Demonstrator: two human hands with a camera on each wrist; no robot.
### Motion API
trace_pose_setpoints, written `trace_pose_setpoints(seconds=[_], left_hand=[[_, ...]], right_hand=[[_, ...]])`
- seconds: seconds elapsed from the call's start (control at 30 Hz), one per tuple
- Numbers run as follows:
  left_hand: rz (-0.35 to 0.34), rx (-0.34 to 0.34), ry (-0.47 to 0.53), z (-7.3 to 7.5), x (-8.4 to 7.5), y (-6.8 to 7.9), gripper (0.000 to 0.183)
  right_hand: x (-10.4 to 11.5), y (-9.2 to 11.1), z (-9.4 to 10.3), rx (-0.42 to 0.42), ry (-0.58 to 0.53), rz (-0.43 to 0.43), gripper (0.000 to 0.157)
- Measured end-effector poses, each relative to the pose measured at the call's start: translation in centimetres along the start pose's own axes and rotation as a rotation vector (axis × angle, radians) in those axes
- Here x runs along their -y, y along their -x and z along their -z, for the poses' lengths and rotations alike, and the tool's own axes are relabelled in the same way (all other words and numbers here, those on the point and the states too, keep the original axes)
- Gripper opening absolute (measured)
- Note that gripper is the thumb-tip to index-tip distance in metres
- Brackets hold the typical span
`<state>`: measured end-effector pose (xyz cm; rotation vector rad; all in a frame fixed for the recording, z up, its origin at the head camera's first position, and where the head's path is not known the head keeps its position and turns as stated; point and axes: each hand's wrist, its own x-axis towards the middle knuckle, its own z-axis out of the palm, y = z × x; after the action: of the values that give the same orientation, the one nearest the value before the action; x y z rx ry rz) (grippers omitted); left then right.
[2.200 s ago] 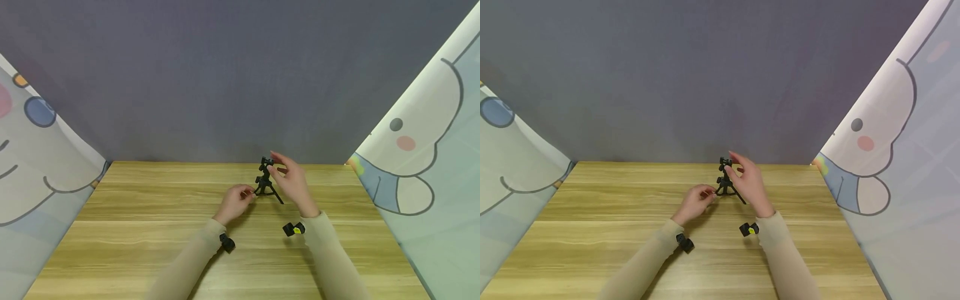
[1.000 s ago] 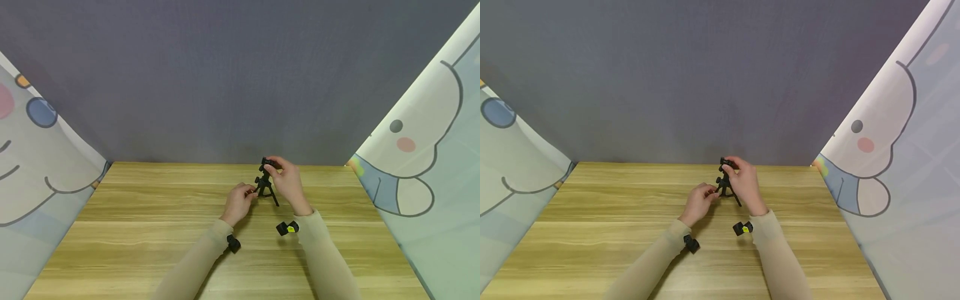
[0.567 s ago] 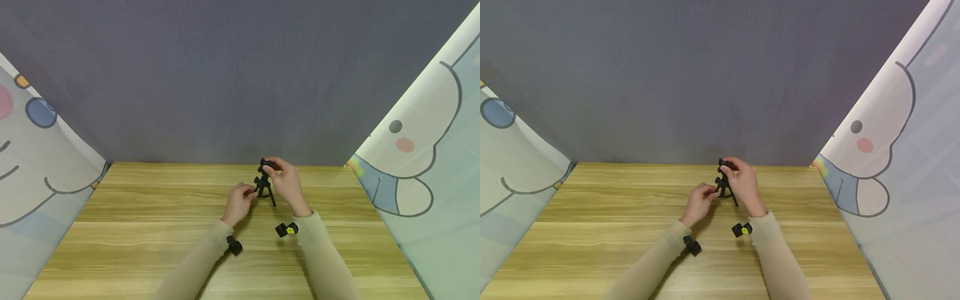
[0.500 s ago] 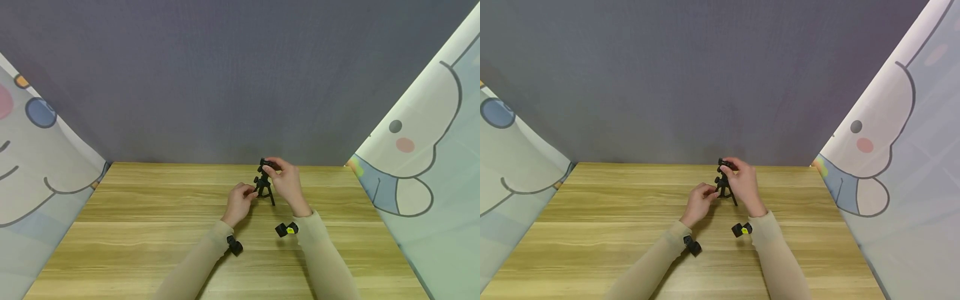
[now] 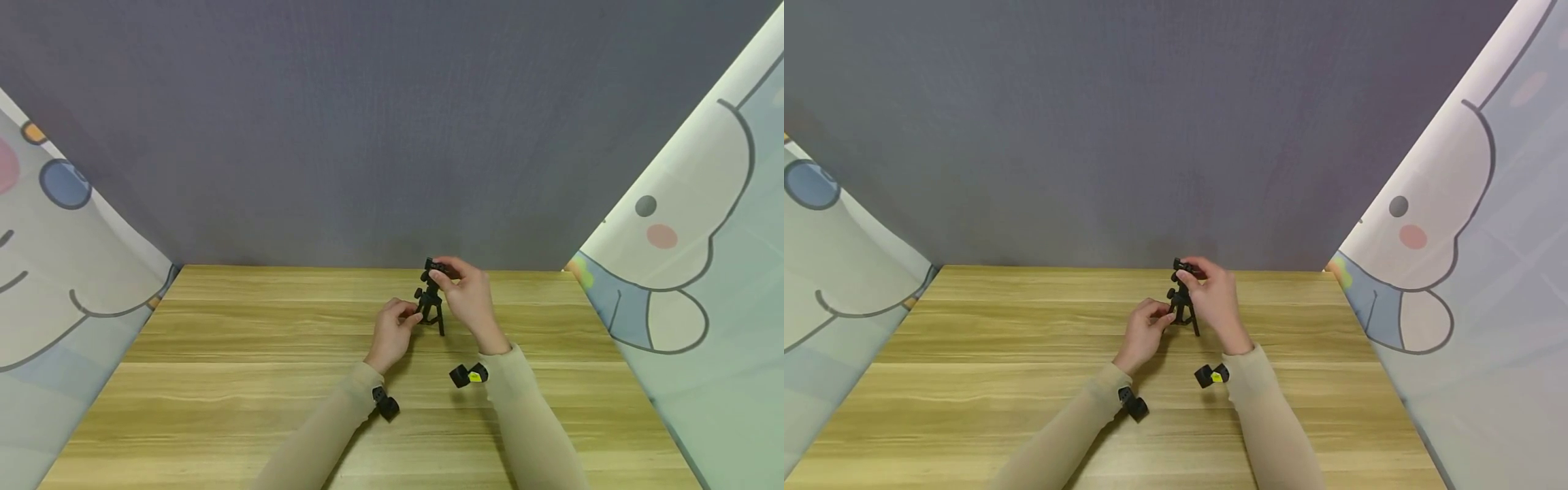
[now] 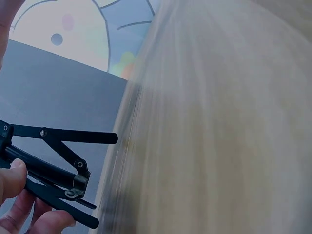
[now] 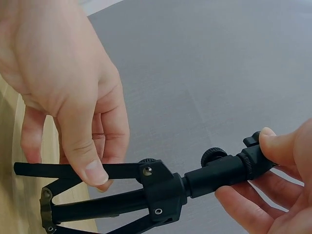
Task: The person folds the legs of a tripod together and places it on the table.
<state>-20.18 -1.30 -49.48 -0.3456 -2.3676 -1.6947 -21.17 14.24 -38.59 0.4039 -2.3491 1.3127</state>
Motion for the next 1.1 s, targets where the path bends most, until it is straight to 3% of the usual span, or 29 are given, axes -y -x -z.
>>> trace_pose_setpoints(seconds=[0.4,0.73,1.1], left_hand=[[0.018,-0.007,0.073,-0.26,0.56,0.16,0.008],[0.035,-0.004,0.078,-0.26,0.55,0.25,0.007],[0.068,0.046,0.067,0.11,0.69,0.14,0.011]], right_hand=[[0.19,0.03,-0.02,0.022,-0.016,-0.040,0.021],[0.27,0.11,-0.03,0.039,-0.051,-0.067,0.022],[-0.11,0.35,0.02,0.048,-0.107,-0.097,0.025]])
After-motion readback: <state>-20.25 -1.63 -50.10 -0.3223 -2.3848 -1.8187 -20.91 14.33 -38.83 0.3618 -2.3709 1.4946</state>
